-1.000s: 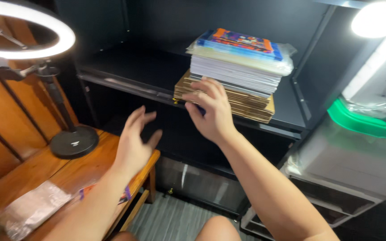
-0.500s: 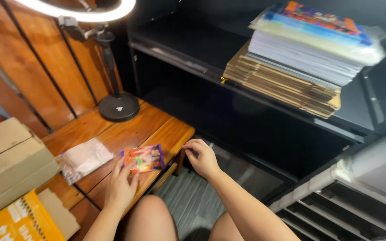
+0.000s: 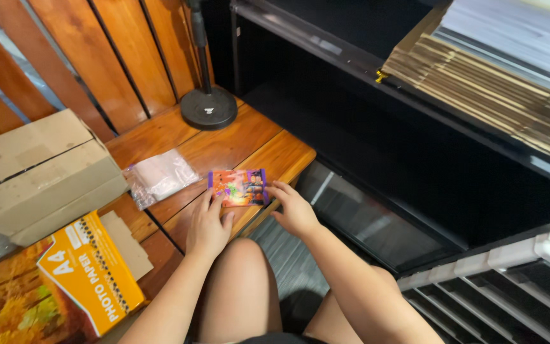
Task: The person sits on the floor and organizes stationery items. They pick up small colorful boxes and a plastic-wrapped item from a wooden table, then place them onto a stack of papers on a black shelf. Finally, they pick up a package of photo paper and place it on the shelf.
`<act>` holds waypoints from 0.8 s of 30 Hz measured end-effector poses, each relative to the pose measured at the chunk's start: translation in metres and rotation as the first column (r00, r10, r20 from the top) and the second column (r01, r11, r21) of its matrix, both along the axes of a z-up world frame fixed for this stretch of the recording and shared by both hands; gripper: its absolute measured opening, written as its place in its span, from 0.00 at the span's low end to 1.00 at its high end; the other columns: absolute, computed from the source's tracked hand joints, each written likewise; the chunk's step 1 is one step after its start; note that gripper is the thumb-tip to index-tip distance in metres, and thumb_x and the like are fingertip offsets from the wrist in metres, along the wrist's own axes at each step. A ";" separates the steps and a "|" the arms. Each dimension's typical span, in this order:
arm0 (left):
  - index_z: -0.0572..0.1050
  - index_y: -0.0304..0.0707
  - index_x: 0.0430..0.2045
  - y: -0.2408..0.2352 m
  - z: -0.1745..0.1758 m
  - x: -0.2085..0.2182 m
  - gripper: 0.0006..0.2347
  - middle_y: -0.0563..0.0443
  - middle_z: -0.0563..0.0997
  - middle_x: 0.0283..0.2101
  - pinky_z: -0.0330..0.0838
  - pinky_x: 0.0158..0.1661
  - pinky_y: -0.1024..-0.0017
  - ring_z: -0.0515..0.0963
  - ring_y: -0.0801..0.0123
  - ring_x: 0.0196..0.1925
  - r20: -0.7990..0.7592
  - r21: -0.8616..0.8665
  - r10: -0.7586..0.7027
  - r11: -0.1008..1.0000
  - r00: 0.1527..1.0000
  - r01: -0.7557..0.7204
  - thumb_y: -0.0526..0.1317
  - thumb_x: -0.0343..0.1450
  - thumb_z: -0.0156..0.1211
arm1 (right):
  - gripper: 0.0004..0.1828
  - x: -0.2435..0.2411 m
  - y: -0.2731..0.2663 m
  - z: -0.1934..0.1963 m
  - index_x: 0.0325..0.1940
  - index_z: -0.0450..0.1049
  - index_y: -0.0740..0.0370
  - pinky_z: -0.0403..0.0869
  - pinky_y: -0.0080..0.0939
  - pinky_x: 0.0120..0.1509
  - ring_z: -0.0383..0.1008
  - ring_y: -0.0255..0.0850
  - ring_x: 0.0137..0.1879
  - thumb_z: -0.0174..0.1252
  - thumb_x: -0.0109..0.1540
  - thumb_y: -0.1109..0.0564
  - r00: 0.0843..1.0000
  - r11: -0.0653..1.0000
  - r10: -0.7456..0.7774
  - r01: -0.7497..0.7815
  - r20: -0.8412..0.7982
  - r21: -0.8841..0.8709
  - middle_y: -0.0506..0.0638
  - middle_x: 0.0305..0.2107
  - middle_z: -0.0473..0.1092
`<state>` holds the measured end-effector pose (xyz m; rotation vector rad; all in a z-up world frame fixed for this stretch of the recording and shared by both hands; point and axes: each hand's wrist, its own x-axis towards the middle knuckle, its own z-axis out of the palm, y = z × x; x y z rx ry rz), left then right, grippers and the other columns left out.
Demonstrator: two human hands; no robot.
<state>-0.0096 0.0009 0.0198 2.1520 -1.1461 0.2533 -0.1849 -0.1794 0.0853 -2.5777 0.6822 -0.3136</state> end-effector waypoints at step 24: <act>0.82 0.51 0.50 -0.002 -0.009 0.005 0.17 0.31 0.76 0.61 0.65 0.63 0.38 0.72 0.36 0.67 0.009 -0.098 0.047 0.994 0.999 -0.046 0.52 0.69 0.66 | 0.12 0.018 -0.013 -0.066 0.53 0.81 0.31 0.75 0.49 0.67 0.70 0.43 0.69 0.62 0.66 0.48 0.973 0.992 -0.124 0.121 0.196 0.028 0.41 0.59 0.75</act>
